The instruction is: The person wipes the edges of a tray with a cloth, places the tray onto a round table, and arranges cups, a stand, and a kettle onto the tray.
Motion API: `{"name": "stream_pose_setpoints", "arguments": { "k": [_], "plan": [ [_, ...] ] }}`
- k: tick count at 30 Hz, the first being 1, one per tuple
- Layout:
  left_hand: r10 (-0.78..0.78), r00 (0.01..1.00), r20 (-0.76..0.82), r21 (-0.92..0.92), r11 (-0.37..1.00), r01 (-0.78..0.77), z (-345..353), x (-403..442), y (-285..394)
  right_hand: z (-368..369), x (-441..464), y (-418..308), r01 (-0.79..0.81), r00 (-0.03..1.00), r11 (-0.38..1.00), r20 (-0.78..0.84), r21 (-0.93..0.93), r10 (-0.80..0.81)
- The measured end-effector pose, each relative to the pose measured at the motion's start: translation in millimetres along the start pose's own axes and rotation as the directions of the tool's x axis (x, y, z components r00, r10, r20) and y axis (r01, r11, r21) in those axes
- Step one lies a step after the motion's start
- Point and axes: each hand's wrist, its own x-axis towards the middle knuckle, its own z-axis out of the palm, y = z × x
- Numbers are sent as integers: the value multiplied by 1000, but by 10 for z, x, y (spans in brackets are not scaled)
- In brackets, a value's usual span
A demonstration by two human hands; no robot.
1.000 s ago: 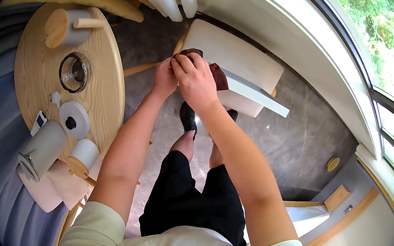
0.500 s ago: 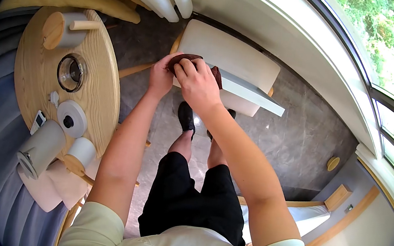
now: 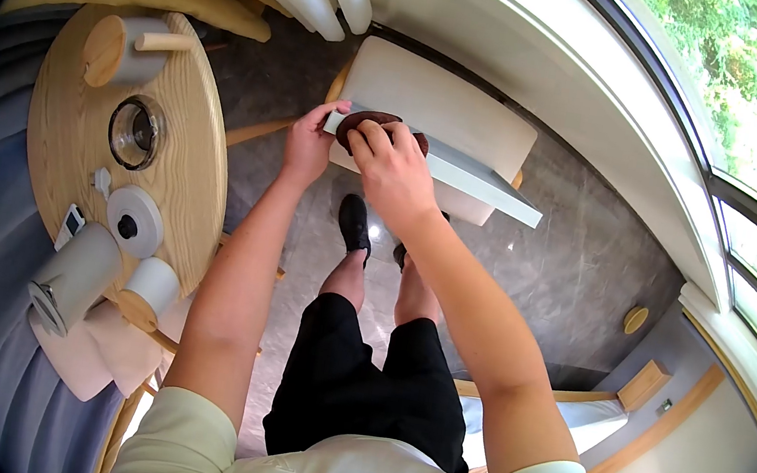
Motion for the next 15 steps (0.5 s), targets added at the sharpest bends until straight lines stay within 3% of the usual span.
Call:
{"name": "stream_pose_setpoints", "arguments": {
  "k": [15],
  "plan": [
    [13,1000,-5,-13,1000,-13,17,18,-54,-76,-200,192,26,998,999,-60,-22,-28]
  ]
}}
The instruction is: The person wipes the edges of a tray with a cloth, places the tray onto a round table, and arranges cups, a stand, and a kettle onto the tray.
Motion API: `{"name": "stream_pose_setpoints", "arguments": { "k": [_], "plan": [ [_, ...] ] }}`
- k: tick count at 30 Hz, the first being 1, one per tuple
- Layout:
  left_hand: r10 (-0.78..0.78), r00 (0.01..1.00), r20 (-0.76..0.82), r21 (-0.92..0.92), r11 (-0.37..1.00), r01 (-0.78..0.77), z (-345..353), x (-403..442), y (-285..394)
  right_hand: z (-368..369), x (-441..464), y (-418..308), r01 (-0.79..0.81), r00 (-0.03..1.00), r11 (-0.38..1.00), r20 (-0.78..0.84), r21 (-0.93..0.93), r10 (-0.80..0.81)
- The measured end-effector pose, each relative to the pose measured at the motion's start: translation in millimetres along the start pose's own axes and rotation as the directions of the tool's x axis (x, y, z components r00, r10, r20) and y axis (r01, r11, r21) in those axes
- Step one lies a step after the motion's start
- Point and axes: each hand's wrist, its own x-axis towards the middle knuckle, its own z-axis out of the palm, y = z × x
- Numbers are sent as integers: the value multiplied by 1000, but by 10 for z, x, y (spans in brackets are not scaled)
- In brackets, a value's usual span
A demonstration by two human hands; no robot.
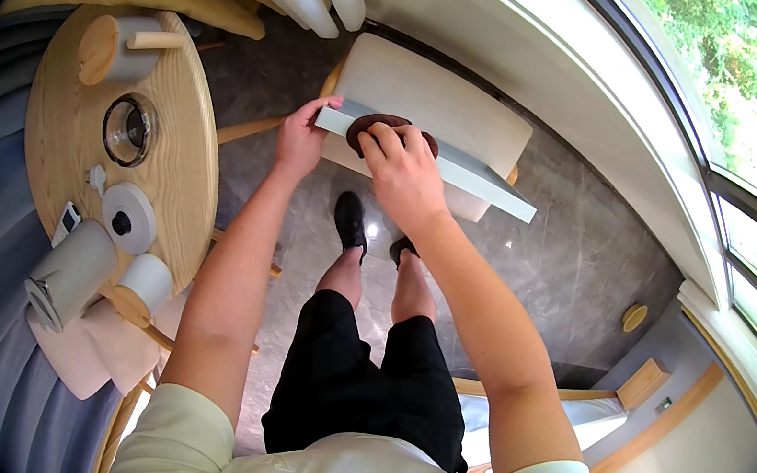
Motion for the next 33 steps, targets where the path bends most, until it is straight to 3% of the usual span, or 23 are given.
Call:
{"name": "stream_pose_setpoints", "arguments": {
  "k": [3,12,27,31,33],
  "plan": [
    [-7,1000,3,19,1000,7,-8,12,5,-69,-89,76,-22,998,1000,60,-10,23],
    [12,1000,-1,130,991,-12,1,-11,66,-143,-209,188,-27,999,1000,42,-3,27],
    [74,996,-42,169,983,-66,5,-22,1,87,46,48,-80,991,988,-94,135,93],
    [72,997,-5,163,984,-70,-4,-36,-35,254,243,-2,22,991,995,-133,101,-8],
    [146,989,-37,149,979,-139,-4,-24,-69,359,373,-109,56,990,994,-132,92,-43]
  ]
}}
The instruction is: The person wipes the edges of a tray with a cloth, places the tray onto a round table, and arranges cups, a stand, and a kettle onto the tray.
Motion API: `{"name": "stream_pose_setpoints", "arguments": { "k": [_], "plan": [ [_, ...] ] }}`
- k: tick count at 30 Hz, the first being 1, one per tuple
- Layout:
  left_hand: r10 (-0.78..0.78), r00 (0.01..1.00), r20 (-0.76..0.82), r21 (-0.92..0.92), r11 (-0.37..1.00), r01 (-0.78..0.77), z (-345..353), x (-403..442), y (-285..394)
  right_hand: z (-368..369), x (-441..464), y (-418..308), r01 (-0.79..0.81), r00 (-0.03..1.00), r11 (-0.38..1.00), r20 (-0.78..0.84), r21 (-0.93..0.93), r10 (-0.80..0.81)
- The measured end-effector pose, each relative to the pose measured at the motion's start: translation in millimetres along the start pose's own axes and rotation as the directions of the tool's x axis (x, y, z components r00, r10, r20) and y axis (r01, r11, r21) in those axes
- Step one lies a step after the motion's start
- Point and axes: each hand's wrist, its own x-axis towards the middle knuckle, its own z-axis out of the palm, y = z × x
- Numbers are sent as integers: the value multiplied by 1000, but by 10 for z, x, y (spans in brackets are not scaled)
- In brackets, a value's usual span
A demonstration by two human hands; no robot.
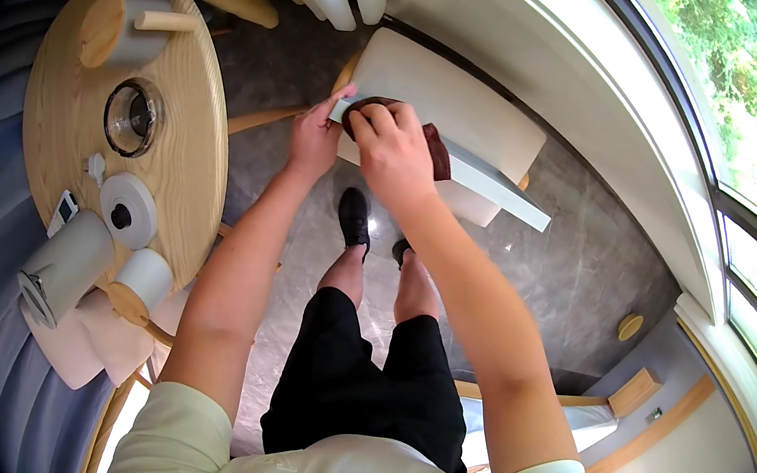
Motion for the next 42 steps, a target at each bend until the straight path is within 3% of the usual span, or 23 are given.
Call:
{"name": "stream_pose_setpoints", "arguments": {
  "k": [1,4,5,8,11,17,20,23,26,42],
  "plan": [
    [33,999,-21,-6,999,-33,-5,-4,-29,62,65,-63,3,999,1000,-38,-4,-3],
    [113,993,-30,42,993,-111,-14,-25,-87,173,190,-213,-23,999,998,47,-65,26],
    [85,996,-10,154,985,-82,-19,-38,-94,188,221,-245,-11,999,996,46,-84,15],
    [76,997,-4,146,986,-75,-36,-37,-77,209,224,-274,-26,998,996,62,-89,31],
    [-30,999,15,-7,1000,31,-51,-57,-16,137,154,-251,-1,993,994,115,-106,13],
    [22,998,-54,-150,988,-30,65,-86,-1,-16,25,-202,10,981,993,195,-115,12],
    [-39,999,-12,-133,990,37,33,-62,-4,-71,-41,-114,63,990,991,131,-116,-47],
    [-8,1000,-8,5,1000,8,8,-39,-34,-127,-140,-53,58,993,991,110,-120,-45],
    [-47,999,-6,23,999,47,-4,-57,89,-220,-237,-64,-29,980,996,194,-85,45],
    [-49,999,-12,69,996,50,36,-41,46,-581,-694,255,-41,982,993,180,-109,61]
  ]
}}
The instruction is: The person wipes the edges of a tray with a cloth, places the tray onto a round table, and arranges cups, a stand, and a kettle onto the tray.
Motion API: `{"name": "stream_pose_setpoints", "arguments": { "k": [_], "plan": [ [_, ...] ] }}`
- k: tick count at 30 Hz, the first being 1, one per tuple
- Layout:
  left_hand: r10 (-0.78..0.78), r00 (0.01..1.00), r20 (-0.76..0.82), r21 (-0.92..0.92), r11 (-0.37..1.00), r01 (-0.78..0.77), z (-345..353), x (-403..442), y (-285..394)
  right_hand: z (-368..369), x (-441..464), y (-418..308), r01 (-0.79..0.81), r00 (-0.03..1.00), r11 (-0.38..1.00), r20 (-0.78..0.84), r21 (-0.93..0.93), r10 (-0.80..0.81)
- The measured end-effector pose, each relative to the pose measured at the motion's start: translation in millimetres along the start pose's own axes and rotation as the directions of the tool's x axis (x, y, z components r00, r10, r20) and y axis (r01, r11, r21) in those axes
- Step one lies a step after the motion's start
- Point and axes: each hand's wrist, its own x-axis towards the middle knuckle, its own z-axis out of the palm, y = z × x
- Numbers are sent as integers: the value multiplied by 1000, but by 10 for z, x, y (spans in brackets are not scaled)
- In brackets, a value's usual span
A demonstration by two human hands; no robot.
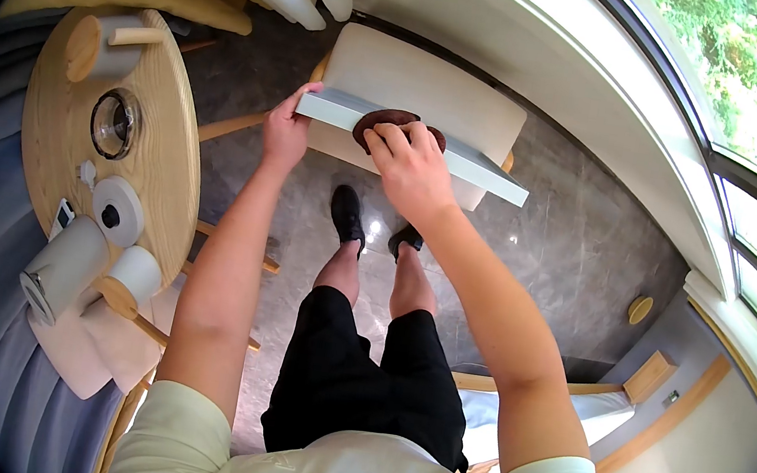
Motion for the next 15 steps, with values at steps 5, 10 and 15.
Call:
{"name": "stream_pose_setpoints", "arguments": {
  "k": [5,10,15],
  "plan": [
    [-6,1000,-8,-21,1000,6,33,-10,-18,-69,-114,83,-6,1000,1000,2,-7,6],
    [-15,1000,0,-8,1000,15,28,-11,14,-81,-229,160,-23,999,1000,-21,13,24],
    [-21,1000,-23,17,1000,21,63,-34,45,-120,-399,273,-39,999,999,-31,18,40]
  ]
}}
